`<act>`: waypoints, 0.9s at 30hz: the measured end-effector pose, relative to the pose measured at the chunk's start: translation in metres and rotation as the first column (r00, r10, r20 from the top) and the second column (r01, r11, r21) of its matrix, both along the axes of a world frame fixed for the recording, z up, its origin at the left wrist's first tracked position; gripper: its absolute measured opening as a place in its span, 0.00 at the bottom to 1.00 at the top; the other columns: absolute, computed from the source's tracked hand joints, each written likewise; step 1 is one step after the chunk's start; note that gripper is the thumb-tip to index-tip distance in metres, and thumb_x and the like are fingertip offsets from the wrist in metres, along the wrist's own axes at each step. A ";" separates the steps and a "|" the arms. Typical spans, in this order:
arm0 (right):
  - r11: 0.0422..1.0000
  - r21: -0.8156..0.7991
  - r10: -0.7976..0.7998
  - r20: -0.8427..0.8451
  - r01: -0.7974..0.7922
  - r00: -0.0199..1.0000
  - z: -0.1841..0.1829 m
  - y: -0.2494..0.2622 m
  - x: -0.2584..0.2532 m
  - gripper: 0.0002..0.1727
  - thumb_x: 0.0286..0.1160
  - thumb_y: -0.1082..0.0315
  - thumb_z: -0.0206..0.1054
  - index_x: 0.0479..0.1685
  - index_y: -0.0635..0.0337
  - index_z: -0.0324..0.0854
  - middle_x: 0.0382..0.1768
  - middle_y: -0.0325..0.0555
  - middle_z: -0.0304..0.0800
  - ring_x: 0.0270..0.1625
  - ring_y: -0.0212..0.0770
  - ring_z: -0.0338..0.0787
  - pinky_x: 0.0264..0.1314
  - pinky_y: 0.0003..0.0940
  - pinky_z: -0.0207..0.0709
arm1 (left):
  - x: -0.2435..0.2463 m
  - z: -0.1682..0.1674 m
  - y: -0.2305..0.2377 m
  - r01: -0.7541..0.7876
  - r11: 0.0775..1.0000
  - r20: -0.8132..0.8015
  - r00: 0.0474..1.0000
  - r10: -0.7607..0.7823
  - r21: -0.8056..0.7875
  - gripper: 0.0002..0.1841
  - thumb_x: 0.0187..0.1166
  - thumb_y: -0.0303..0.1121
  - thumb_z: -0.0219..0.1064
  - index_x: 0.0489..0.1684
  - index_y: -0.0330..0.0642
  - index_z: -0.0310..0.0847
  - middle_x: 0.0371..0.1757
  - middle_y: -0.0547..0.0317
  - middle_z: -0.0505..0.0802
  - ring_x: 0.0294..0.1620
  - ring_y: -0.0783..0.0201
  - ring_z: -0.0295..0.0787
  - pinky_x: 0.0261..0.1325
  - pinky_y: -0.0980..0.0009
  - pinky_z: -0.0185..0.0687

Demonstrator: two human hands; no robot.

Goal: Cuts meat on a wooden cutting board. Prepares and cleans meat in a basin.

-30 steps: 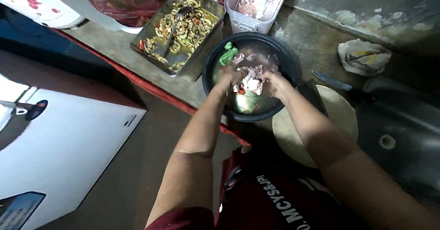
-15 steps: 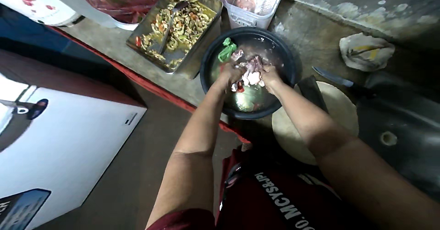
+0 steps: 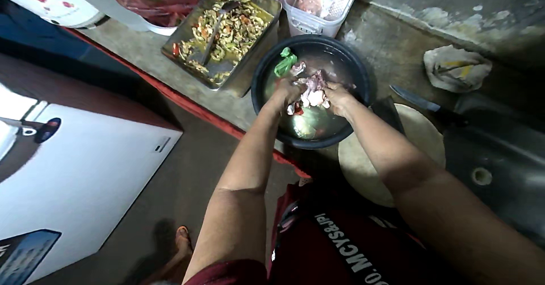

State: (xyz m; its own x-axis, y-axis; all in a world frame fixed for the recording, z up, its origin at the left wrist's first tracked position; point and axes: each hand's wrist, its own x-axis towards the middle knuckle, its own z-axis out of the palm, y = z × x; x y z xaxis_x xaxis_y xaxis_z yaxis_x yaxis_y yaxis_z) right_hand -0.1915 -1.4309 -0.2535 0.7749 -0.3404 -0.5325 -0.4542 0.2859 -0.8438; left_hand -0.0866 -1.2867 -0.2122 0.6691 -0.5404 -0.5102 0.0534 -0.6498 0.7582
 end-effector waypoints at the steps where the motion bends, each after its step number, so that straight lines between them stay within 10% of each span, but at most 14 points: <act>1: 1.000 0.022 0.001 0.000 -0.001 1.000 0.002 0.000 0.000 0.19 0.94 0.68 0.49 0.76 0.63 0.73 0.62 0.54 0.83 0.57 0.39 0.85 0.62 0.38 0.81 | 0.001 -0.001 0.000 0.010 1.000 0.003 1.000 -0.010 0.005 0.23 0.84 0.39 0.66 0.74 0.40 0.77 0.54 0.43 0.89 0.45 0.56 0.87 0.53 0.55 0.84; 8: 0.995 0.094 -0.004 -0.032 0.007 0.999 0.004 0.003 -0.001 0.21 0.95 0.62 0.49 0.80 0.60 0.66 0.62 0.53 0.81 0.58 0.41 0.85 0.61 0.39 0.82 | -0.002 0.003 0.002 0.055 0.998 0.032 0.998 -0.056 0.015 0.22 0.84 0.37 0.66 0.75 0.43 0.77 0.56 0.42 0.90 0.47 0.54 0.88 0.53 0.53 0.84; 13: 0.990 -0.060 0.135 0.142 -0.128 0.981 -0.003 -0.002 0.002 0.38 0.84 0.80 0.52 0.94 0.43 0.53 0.87 0.52 0.63 0.79 0.47 0.77 0.74 0.48 0.78 | -0.007 0.013 -0.006 0.164 0.973 0.104 0.978 -0.182 0.164 0.22 0.84 0.41 0.66 0.74 0.45 0.79 0.59 0.40 0.90 0.54 0.48 0.90 0.61 0.44 0.82; 18: 0.963 -0.225 0.189 0.162 -0.150 0.969 -0.007 -0.003 0.004 0.23 0.82 0.80 0.55 0.77 0.63 0.69 0.70 0.59 0.78 0.66 0.46 0.83 0.67 0.44 0.80 | -0.011 0.017 -0.002 0.147 0.985 0.086 0.984 -0.154 0.086 0.21 0.87 0.39 0.64 0.76 0.43 0.77 0.61 0.40 0.88 0.55 0.51 0.88 0.61 0.49 0.82; 22: 0.913 -0.383 0.173 0.060 -0.137 0.983 -0.005 -0.001 0.004 0.21 0.94 0.62 0.53 0.67 0.71 0.77 0.61 0.65 0.85 0.64 0.52 0.85 0.71 0.51 0.76 | -0.014 0.008 -0.002 0.116 0.993 0.049 0.992 -0.116 0.001 0.21 0.84 0.35 0.66 0.74 0.41 0.78 0.58 0.42 0.89 0.46 0.56 0.87 0.53 0.55 0.83; 27: 0.988 -0.049 -0.144 0.029 0.145 0.989 -0.004 -0.002 0.002 0.27 0.96 0.52 0.47 0.76 0.65 0.73 0.64 0.58 0.82 0.62 0.46 0.84 0.66 0.46 0.78 | -0.017 0.008 0.001 0.049 0.998 -0.009 0.999 -0.049 0.030 0.20 0.85 0.39 0.65 0.73 0.42 0.80 0.47 0.46 0.90 0.32 0.60 0.83 0.40 0.59 0.83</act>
State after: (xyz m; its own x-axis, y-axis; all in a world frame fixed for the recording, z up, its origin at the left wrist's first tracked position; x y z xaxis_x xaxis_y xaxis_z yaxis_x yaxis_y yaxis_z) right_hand -0.1895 -1.4334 -0.2570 0.7286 -0.4760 -0.4926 -0.3894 0.3039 -0.8695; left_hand -0.1032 -1.2862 -0.2039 0.6382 -0.5566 -0.5320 0.0267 -0.6745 0.7378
